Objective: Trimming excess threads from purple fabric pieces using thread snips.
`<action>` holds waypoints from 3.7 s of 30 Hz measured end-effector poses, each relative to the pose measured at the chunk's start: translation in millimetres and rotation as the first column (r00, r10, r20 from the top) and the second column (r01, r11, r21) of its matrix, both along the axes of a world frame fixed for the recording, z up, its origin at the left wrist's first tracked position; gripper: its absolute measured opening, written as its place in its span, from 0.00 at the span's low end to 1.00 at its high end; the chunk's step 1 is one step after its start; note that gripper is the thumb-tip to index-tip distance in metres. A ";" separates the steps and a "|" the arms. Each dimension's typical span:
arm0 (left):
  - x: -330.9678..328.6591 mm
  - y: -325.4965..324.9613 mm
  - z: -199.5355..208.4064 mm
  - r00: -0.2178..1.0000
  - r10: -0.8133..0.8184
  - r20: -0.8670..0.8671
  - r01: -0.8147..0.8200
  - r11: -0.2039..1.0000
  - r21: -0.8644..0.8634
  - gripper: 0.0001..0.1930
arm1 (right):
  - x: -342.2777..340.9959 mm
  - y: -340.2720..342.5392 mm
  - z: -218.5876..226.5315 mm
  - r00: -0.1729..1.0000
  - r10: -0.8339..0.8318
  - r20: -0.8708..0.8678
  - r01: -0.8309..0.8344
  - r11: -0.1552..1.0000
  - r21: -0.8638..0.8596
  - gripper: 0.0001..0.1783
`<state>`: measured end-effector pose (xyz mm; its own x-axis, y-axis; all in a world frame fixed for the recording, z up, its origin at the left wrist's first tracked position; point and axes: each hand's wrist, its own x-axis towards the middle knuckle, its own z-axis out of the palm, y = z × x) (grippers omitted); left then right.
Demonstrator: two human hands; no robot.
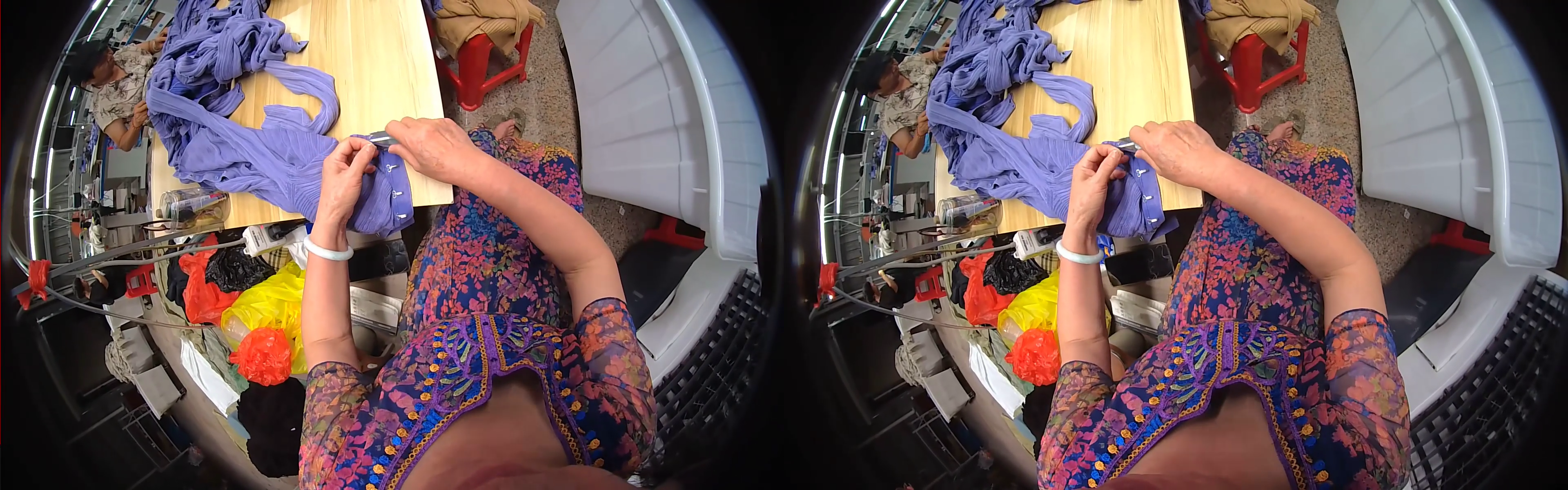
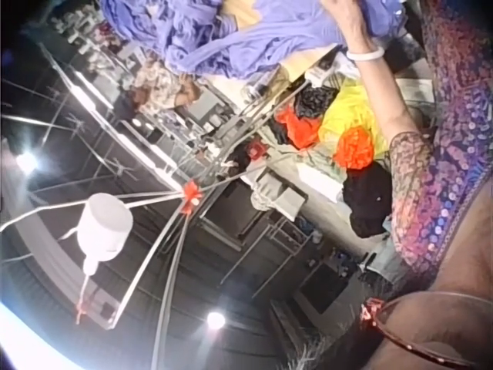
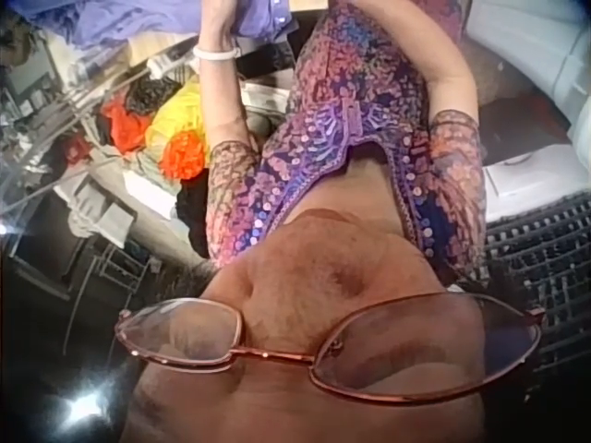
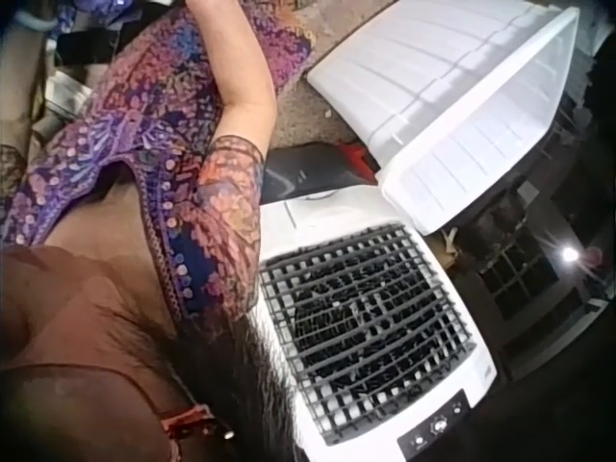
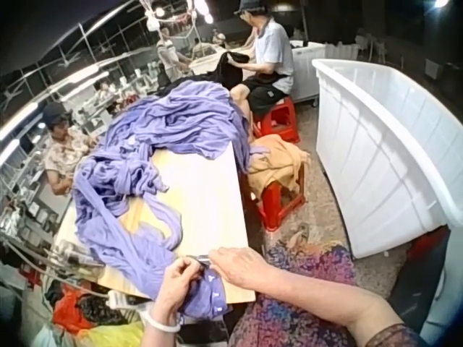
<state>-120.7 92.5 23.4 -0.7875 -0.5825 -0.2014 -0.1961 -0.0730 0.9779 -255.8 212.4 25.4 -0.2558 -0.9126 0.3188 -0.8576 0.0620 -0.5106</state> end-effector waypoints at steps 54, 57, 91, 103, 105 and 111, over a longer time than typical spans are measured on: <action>2.9 6.2 25.2 0.995 0.097 -0.030 -0.070 0.438 -0.896 0.12 | 6.7 -15.5 -8.7 0.368 0.192 0.910 0.001 0.978 -0.207 0.16; 12.1 8.3 26.7 0.993 0.022 0.120 0.092 0.504 -0.859 0.11 | 17.1 -9.1 -9.0 0.389 0.252 0.886 -0.071 0.967 -0.243 0.16; 53.7 13.5 23.3 0.828 0.243 -0.505 -0.174 0.968 0.181 0.06 | 15.7 -50.5 -1.6 0.657 -0.020 0.754 0.307 0.920 -0.243 0.05; 14.1 37.5 -3.4 1.000 0.008 0.004 -0.002 0.678 -0.735 0.07 | -41.0 -43.0 -6.1 0.906 0.039 0.421 0.121 0.930 -0.347 0.17; 11.5 40.3 -5.6 0.994 -0.017 0.106 0.096 0.585 -0.805 0.12 | -48.9 -40.6 -18.2 0.956 -0.034 0.290 0.129 0.940 -0.315 0.10; 8.9 60.1 -6.3 0.994 0.073 0.083 0.040 0.461 -0.887 0.19 | -62.7 -35.2 -30.7 0.942 -0.091 0.322 0.167 0.961 -0.219 0.11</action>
<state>-111.7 152.7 17.1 -0.7856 -0.5037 0.3594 -0.2981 0.8171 0.4935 -318.5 177.2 -5.4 -0.4863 -0.7710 0.4112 -0.6499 0.0046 -0.7600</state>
